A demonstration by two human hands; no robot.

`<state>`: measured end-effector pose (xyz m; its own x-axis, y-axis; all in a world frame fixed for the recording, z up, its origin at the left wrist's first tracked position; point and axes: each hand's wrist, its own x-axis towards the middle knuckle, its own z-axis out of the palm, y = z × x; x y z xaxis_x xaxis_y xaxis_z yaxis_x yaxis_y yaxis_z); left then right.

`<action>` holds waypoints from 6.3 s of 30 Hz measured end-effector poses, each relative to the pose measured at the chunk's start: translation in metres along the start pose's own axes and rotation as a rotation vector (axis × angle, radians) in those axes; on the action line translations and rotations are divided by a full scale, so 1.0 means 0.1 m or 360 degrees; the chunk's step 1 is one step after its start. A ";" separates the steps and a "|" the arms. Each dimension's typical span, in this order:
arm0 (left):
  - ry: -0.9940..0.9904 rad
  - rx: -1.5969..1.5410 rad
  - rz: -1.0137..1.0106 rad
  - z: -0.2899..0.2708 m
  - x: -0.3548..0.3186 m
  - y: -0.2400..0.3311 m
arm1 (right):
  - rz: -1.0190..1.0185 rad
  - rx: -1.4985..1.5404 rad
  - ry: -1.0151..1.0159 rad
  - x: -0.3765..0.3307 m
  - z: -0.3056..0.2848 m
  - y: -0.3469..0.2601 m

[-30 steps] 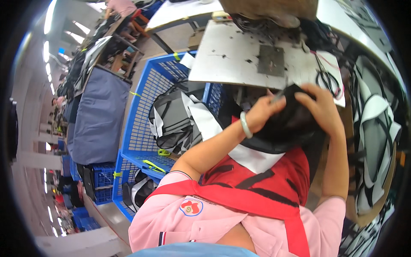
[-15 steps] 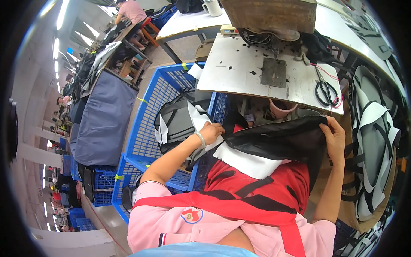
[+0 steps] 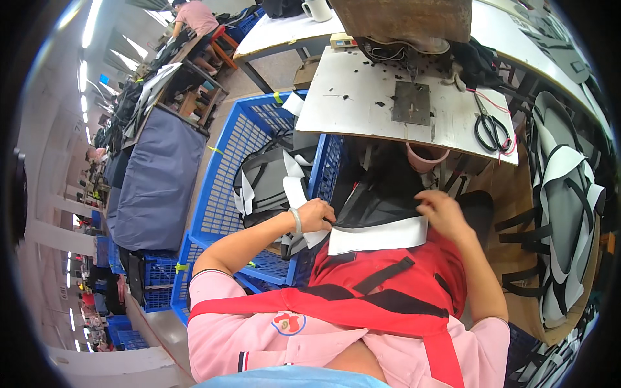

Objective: Sewing fabric panels and mesh components together using an industrial sewing machine to manufacture bags.

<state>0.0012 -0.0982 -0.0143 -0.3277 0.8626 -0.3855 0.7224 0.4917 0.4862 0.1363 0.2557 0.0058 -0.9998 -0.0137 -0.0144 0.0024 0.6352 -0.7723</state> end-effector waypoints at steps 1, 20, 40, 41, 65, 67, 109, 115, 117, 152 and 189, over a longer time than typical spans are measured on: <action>0.0154 0.0014 0.0109 -0.04 0.02 0.11 | -0.0008 0.0076 -0.0168 0.02 0.10 -0.13; 0.0896 -0.1410 0.1081 -1.98 0.43 2.31 | -0.0548 0.0246 0.0502 -0.31 -1.60 -1.78; 0.0817 -0.0705 0.0066 -2.17 1.37 1.10 | -0.0070 0.0123 0.0073 1.16 -1.34 -0.69; 0.0815 -0.0706 0.0065 -2.17 1.41 1.07 | -0.0080 0.0136 0.0071 1.19 -1.34 -0.66; 0.1007 -0.0756 -0.0001 -2.16 1.93 0.75 | 0.0155 0.0435 -0.0159 1.60 -1.42 -0.37; 0.1057 -0.0774 0.0064 -2.15 2.00 0.67 | 0.0218 0.0376 -0.0116 1.62 -1.42 -0.33; 0.1371 -0.0027 -0.0427 0.73 -0.31 -0.42 | 0.0044 -0.0207 0.0466 0.01 -1.07 -0.44; 0.1002 -0.0292 -0.0425 0.71 -0.39 -0.36 | 0.0024 0.0007 0.0165 0.18 -0.97 -0.62; 0.0876 -0.0253 -0.0418 0.80 -0.47 -0.27 | -0.0067 -0.0045 0.0098 0.29 -0.76 -0.68; -0.0508 -0.0968 0.0920 -1.58 0.16 2.47 | -0.1218 -0.0518 -0.0365 -0.41 -1.55 -1.80; 0.0684 -0.0861 0.0043 -2.20 1.58 0.98 | -0.0172 -0.0091 0.0015 1.01 -1.62 -0.46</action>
<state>-0.1141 0.1129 0.1449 -0.6068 0.7911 -0.0772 0.3647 0.3634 0.8573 0.0321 0.3499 0.1428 -0.9943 -0.0775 0.0733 -0.1064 0.6732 -0.7317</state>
